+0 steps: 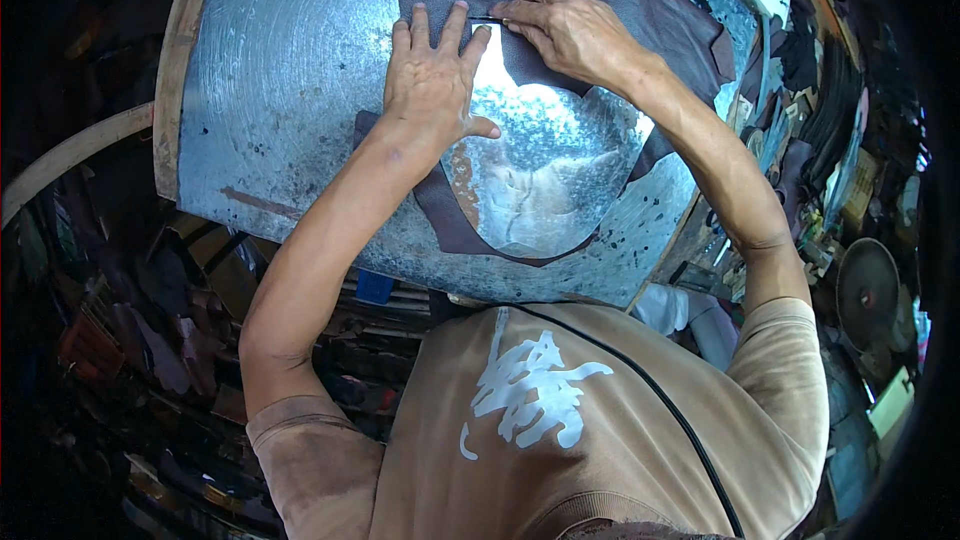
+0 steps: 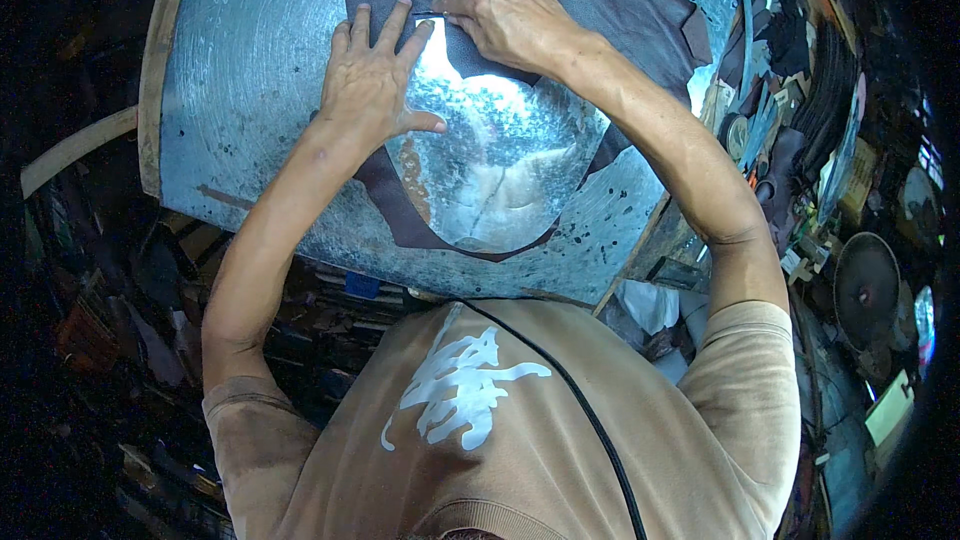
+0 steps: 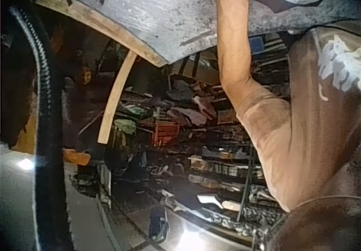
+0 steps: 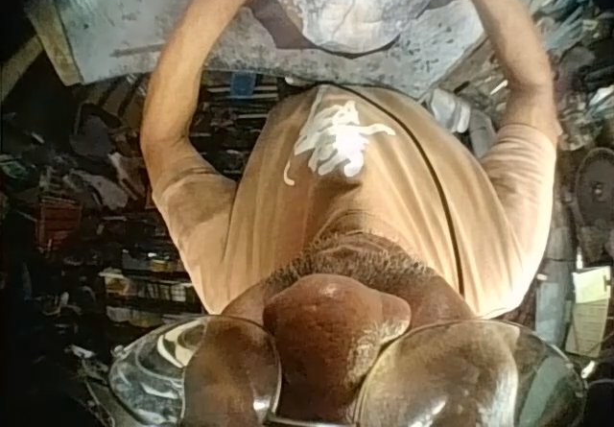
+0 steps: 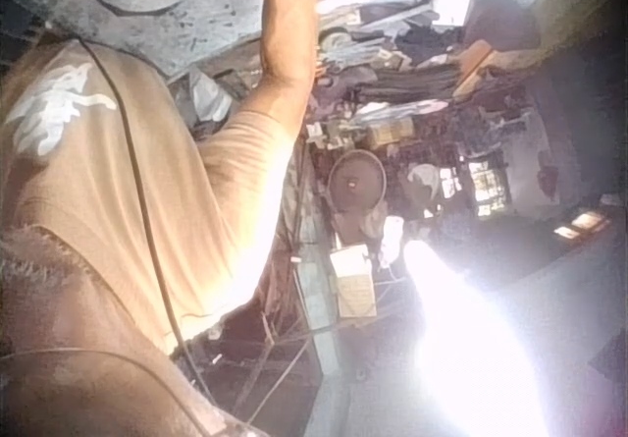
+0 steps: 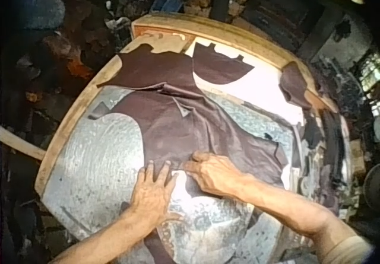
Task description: Cutting pieces of leather using a metal template and a hand-held knife.
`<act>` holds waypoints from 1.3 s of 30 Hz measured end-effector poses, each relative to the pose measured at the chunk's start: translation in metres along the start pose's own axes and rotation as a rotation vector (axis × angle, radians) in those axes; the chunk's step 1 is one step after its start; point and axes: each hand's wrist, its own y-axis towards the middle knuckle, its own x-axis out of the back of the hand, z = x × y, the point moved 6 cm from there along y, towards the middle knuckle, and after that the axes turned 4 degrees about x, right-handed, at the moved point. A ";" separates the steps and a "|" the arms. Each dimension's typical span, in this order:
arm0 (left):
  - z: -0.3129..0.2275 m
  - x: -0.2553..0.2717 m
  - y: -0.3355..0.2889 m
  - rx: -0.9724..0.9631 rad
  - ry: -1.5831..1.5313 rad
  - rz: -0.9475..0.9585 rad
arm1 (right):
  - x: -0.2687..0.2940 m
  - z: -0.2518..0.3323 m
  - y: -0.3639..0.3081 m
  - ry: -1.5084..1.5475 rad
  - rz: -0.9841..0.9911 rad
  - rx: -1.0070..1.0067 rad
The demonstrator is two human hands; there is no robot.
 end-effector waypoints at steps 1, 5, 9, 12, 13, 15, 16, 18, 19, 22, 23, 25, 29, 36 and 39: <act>0.000 0.000 0.000 0.002 -0.003 -0.007 | 0.000 -0.001 -0.001 0.001 0.001 -0.001; 0.001 0.001 0.000 -0.003 -0.023 -0.014 | 0.003 -0.007 -0.006 0.007 0.013 0.002; 0.000 0.001 0.000 -0.008 -0.029 -0.024 | 0.006 -0.012 -0.012 -0.010 0.009 0.003; 0.000 0.000 0.001 -0.008 -0.043 -0.037 | 0.008 -0.014 -0.014 -0.022 0.015 0.012; 0.000 0.000 0.001 -0.008 -0.050 -0.043 | 0.007 -0.017 -0.016 -0.024 0.015 0.008; 0.001 0.000 0.001 -0.011 -0.053 -0.042 | 0.005 -0.020 -0.018 -0.026 -0.015 0.042; 0.001 0.000 0.001 -0.009 -0.056 -0.039 | 0.006 -0.020 -0.018 -0.028 -0.014 0.039; 0.002 -0.001 0.001 -0.013 -0.050 -0.039 | 0.007 -0.021 -0.017 -0.033 0.008 0.005; 0.003 -0.001 0.002 -0.015 -0.042 -0.039 | 0.007 -0.021 -0.018 -0.038 0.007 0.002; 0.002 0.001 0.000 -0.021 -0.018 -0.027 | 0.006 -0.020 -0.019 0.023 -0.018 -0.016; 0.001 0.001 -0.001 -0.028 -0.016 -0.032 | 0.006 -0.020 -0.019 0.022 -0.006 -0.025; 0.003 0.002 0.000 -0.029 -0.007 -0.037 | 0.008 -0.017 -0.019 0.012 -0.014 -0.049; 0.000 -0.006 0.001 -0.058 -0.054 -0.014 | 0.005 -0.006 -0.025 0.009 -0.014 -0.125; -0.008 -0.007 -0.012 -0.301 -0.124 -0.258 | -0.003 0.041 -0.055 0.439 -0.423 -0.603; -0.008 -0.001 -0.009 -0.320 -0.142 -0.213 | -0.020 0.056 -0.053 0.415 -0.534 -0.640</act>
